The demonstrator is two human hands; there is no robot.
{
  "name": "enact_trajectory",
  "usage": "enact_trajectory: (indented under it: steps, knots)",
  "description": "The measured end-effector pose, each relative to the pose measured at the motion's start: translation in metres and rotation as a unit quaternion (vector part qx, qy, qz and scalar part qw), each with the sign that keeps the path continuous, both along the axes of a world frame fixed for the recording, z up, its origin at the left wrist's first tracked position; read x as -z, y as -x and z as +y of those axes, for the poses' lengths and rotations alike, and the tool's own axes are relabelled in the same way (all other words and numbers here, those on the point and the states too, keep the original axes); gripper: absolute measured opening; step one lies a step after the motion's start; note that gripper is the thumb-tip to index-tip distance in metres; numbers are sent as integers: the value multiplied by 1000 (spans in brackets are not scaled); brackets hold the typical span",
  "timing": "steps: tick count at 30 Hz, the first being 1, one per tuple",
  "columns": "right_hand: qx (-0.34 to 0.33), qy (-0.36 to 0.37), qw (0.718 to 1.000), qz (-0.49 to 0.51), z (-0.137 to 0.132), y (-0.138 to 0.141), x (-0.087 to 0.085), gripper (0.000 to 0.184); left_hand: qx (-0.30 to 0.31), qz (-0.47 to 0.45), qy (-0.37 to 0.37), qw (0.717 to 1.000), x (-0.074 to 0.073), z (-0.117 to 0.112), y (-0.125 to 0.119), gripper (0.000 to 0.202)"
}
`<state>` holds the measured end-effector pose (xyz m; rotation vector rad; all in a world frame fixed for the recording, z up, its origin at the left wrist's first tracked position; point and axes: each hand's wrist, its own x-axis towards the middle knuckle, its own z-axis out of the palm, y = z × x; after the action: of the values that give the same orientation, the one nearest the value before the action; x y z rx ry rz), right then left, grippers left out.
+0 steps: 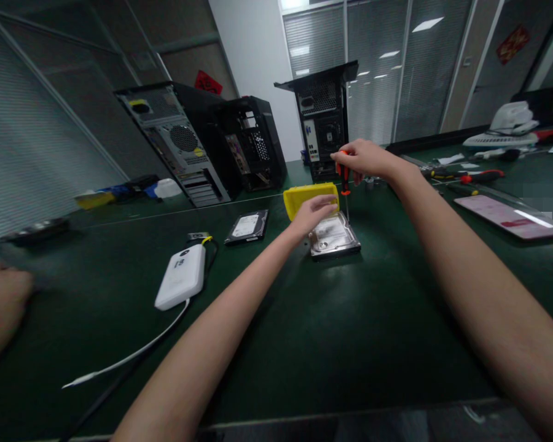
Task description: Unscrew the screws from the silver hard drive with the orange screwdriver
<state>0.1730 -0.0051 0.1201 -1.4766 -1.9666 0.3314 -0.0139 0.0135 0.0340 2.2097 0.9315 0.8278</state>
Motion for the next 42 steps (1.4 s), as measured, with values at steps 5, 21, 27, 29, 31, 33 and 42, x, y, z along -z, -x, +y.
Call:
enact_trajectory:
  steps: [5, 21, 27, 29, 31, 33, 42]
  knots:
    - [-21, 9, 1000, 3, -1, -4, -1, 32, -63, -1, -40, 997, -18, 4, 44, 35]
    - [-30, 9, 999, -27, -2, -3, 0, 36, -46, 275, -219, 935, 26, -33, 96, 26]
    - [-49, 40, 998, -21, 4, -6, 4, 27, -31, 278, -309, 909, 33, -27, 98, 21]
    - [-54, 45, 997, -20, 5, -7, 5, 30, -33, 276, -316, 907, 33, -28, 97, 20]
    - [-52, 48, 997, -18, 7, -7, 6, 34, -38, 273, -318, 907, 33, -30, 96, 18]
    - [-50, 52, 997, -17, 7, -6, 7, 35, -48, 266, -315, 910, 32, -33, 96, 17]
    - [-49, 59, 997, -9, 7, -3, 6, 33, -91, 208, -324, 918, 32, -27, 81, 15]
